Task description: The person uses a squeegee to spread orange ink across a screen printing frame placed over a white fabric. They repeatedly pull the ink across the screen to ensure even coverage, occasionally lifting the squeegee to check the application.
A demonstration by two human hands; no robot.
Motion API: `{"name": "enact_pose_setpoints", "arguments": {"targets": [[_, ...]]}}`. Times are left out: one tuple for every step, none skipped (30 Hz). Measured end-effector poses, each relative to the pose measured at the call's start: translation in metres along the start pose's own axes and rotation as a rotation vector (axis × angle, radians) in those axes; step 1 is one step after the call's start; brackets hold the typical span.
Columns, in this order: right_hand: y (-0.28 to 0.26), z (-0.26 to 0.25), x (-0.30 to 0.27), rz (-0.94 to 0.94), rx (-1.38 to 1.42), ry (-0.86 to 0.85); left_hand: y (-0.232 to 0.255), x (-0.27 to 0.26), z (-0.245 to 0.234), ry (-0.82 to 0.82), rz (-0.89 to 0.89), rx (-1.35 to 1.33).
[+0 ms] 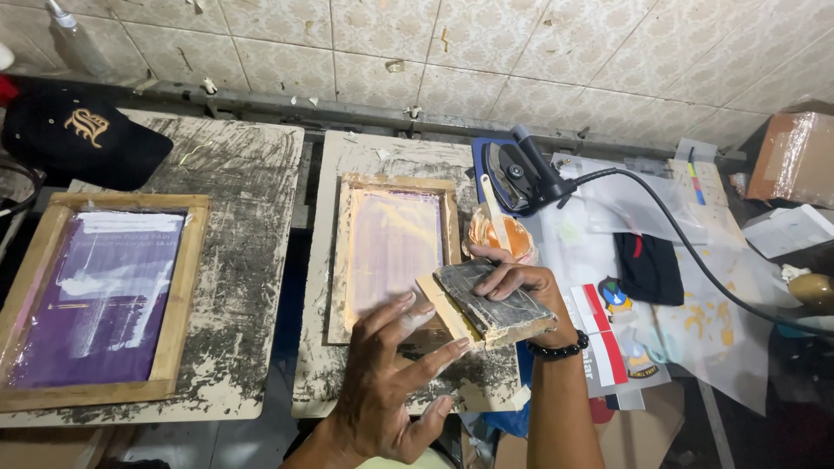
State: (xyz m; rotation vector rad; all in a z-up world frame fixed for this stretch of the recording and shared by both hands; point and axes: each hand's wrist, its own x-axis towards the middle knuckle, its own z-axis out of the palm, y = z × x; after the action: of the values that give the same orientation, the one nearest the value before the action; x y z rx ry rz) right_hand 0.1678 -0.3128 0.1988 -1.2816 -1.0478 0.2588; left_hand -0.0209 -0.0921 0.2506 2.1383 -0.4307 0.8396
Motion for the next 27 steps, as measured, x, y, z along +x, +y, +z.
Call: {"name": "enact_pose_setpoints", "arguments": {"targets": [[-0.003,0.003,0.0,0.002,0.002,0.0,-0.001,-0.002,0.0,-0.001,-0.003,0.001],[-0.006,0.006,0.0,0.029,0.005,0.012,-0.001,-0.004,0.0,-0.014,-0.02,-0.001],[-0.01,0.007,0.001,0.054,0.004,0.027,-0.003,-0.004,0.001,-0.027,-0.033,-0.004],[-0.009,0.008,0.0,0.053,0.003,0.028,-0.003,-0.003,0.0,-0.028,-0.032,-0.005],[-0.008,0.008,-0.002,0.068,0.013,0.037,-0.003,-0.003,-0.001,-0.026,-0.043,-0.029],[-0.007,0.009,-0.003,0.083,0.023,0.046,-0.002,-0.003,-0.002,-0.023,-0.054,-0.053],[-0.008,0.01,-0.003,0.085,0.025,0.044,-0.005,-0.004,-0.002,-0.023,-0.057,-0.052],[-0.008,0.012,-0.004,0.093,0.043,0.048,-0.007,-0.004,-0.002,-0.038,-0.042,-0.026],[-0.009,0.013,-0.004,0.1,0.058,0.056,-0.011,-0.005,-0.002,-0.054,-0.024,-0.002],[-0.01,0.013,-0.003,0.099,0.058,0.056,-0.02,-0.009,0.002,-0.054,-0.024,-0.002],[-0.012,0.013,-0.004,0.118,0.061,0.063,-0.028,-0.014,0.007,-0.067,0.005,0.082],[-0.013,0.013,-0.004,0.136,0.063,0.07,-0.037,-0.019,0.012,-0.081,0.033,0.166],[-0.014,0.014,-0.003,0.136,0.063,0.07,-0.045,-0.022,0.014,-0.08,0.033,0.166],[-0.016,0.015,-0.002,0.142,0.054,0.077,-0.053,-0.025,0.017,-0.112,0.043,0.217],[-0.017,0.017,-0.001,0.15,0.047,0.083,-0.061,-0.029,0.019,-0.143,0.05,0.27],[-0.016,0.015,-0.001,0.151,0.047,0.081,-0.068,-0.03,0.019,-0.142,0.048,0.27],[-0.016,0.015,-0.002,0.163,0.041,0.072,-0.074,-0.031,0.02,-0.178,0.05,0.287],[-0.015,0.014,-0.002,0.176,0.034,0.064,-0.081,-0.032,0.021,-0.214,0.052,0.303],[-0.014,0.014,-0.002,0.177,0.034,0.063,-0.09,-0.035,0.024,-0.214,0.051,0.302],[-0.013,0.015,-0.002,0.19,0.034,0.09,-0.099,-0.037,0.028,-0.236,0.056,0.339],[-0.012,0.015,-0.001,0.203,0.032,0.116,-0.109,-0.038,0.032,-0.256,0.063,0.376],[-0.011,0.015,-0.001,0.204,0.031,0.116,-0.116,-0.04,0.036,-0.256,0.062,0.375],[-0.01,0.014,0.0,0.204,0.063,0.12,-0.124,-0.041,0.04,-0.296,0.06,0.4],[-0.009,0.013,0.0,0.205,0.094,0.123,-0.132,-0.042,0.044,-0.336,0.057,0.425],[0.007,0.007,-0.007,0.207,0.095,0.123,-0.134,-0.038,0.043,-0.337,0.056,0.424],[0.022,0.001,-0.014,0.149,0.143,0.155,-0.137,-0.034,0.042,-0.344,0.068,0.393],[0.037,-0.005,-0.021,0.089,0.191,0.187,-0.14,-0.029,0.041,-0.352,0.081,0.363]]}}
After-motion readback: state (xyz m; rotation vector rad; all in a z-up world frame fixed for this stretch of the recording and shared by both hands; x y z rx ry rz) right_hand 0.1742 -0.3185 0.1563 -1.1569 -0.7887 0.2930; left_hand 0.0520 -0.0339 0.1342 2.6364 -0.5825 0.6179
